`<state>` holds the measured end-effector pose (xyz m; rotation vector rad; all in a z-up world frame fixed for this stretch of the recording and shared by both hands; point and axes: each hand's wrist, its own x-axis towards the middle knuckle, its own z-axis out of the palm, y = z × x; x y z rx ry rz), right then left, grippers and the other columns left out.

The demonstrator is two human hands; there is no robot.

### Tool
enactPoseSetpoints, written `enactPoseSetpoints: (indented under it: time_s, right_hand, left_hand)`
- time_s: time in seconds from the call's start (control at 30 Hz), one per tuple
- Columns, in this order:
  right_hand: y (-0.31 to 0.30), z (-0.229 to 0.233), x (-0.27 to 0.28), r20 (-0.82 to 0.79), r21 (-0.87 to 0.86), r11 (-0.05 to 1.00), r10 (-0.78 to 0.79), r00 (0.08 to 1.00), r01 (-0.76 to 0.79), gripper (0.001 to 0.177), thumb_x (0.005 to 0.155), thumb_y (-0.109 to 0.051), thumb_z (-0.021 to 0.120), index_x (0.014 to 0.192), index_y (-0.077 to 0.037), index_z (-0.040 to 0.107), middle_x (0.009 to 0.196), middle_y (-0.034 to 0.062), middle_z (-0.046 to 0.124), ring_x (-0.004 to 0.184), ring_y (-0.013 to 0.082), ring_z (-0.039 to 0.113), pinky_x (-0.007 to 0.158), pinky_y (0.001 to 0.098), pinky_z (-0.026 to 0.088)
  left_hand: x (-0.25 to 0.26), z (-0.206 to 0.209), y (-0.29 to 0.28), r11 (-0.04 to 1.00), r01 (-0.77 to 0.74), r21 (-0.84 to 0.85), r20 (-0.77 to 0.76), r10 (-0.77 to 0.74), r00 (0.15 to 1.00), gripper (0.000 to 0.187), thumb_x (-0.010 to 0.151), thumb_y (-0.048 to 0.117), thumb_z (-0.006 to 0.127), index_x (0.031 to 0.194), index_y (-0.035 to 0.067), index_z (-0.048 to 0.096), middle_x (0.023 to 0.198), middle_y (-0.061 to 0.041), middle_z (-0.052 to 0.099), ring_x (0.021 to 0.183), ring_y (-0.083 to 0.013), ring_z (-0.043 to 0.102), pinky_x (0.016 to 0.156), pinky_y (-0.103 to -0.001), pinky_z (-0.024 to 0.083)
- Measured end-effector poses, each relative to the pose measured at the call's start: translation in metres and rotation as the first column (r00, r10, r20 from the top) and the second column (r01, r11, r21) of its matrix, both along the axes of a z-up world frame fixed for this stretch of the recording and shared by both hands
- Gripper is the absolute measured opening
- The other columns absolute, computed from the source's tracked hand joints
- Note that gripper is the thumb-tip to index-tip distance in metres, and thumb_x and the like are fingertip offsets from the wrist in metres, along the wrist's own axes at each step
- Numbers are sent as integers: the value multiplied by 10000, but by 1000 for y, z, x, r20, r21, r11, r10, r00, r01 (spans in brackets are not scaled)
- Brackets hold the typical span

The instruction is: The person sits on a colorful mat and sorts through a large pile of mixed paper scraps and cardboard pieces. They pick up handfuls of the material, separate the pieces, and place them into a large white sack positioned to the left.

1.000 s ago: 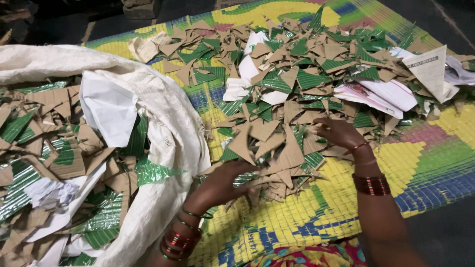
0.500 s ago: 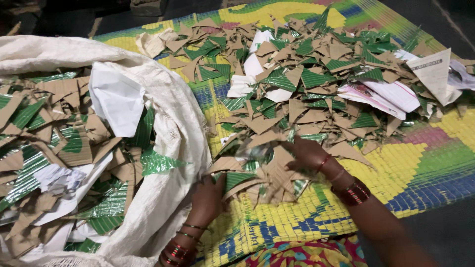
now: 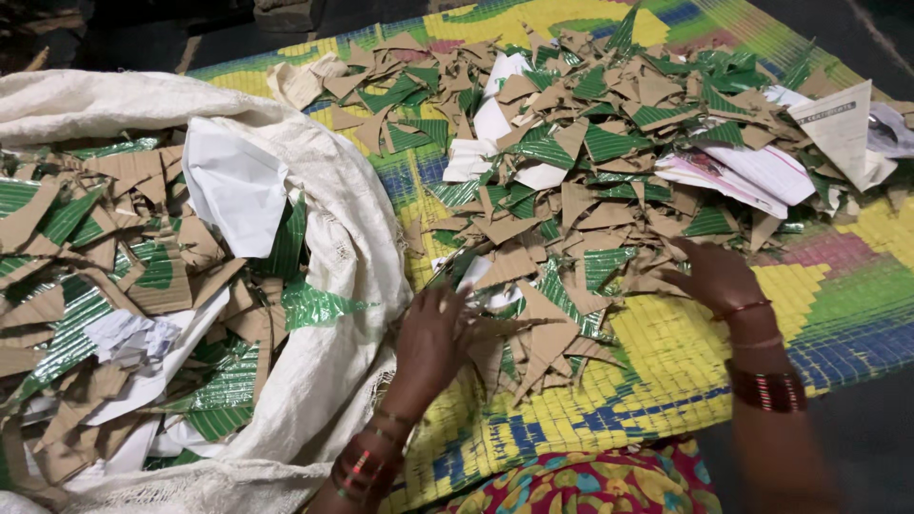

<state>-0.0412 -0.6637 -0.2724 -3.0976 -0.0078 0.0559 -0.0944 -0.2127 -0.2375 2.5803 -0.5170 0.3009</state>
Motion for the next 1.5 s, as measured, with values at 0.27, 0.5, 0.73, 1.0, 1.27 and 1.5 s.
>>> enactPoseSetpoints:
  time_s: [0.27, 0.5, 0.73, 1.0, 1.27, 1.5]
  right_hand:
    - [62, -17, -41, -424, 71, 983, -124, 897, 169, 792, 864, -676, 596, 1532, -271, 469, 1017, 172, 784, 913, 271, 758, 886, 436, 627]
    - [164, -7, -63, -382, 261, 965, 104, 918, -1, 981, 853, -693, 608, 1613, -166, 280, 1264, 257, 619, 1051, 352, 694, 951, 450, 582]
    - [185, -45, -67, 49, 541, 759, 403, 914, -363, 904, 907, -480, 722, 1550, -25, 279, 1400, 319, 546, 1204, 483, 611, 1028, 540, 478]
    - [169, -25, -49, -200, 915, 394, 272, 941, 81, 914, 902, -536, 587, 1618, -121, 202, 1443, 236, 474, 1269, 375, 584, 1000, 479, 567]
    - [59, -84, -25, -455, 890, 42, 123, 882, 454, 1061, 821, -837, 435, 1578, -96, 399, 1452, 268, 554, 1152, 367, 643, 813, 418, 584]
    - [58, -105, -33, -489, 869, 113, 57, 870, 481, 1139, 718, -836, 485, 1620, -186, 242, 1584, 190, 402, 1382, 356, 481, 1097, 501, 451]
  left_hand:
    - [49, -47, 0, 994, -102, -41, -628, 54, 777, 1369, 627, 658, 819, 1667, 63, 157, 1162, -199, 748, 1080, -333, 740, 977, -443, 594]
    - [11, -46, -1, 994, 105, -18, -568, -96, 817, 1082, 641, 667, 872, 1496, 144, 463, 1291, -219, 632, 1124, -388, 656, 942, -487, 558]
    - [-16, -66, -35, 996, 82, 46, -326, -63, 943, 1080, 670, 267, 892, 1578, 144, 320, 1338, -268, 532, 1122, -555, 530, 892, -566, 526]
    - [-14, -52, -90, 990, 72, -124, -425, -119, 897, 994, 688, 172, 829, 1549, 89, 340, 1349, -311, 501, 1137, -528, 504, 896, -564, 526]
    - [22, -58, -139, 877, 439, -196, -331, -480, 812, 877, 804, 377, 822, 1516, 55, 425, 1495, -274, 459, 1247, -482, 484, 1026, -548, 470]
    - [89, -44, -53, 916, -81, -393, -479, -129, 869, 780, 645, 322, 853, 1356, 120, 605, 1352, -95, 702, 1229, -238, 703, 1030, -366, 580]
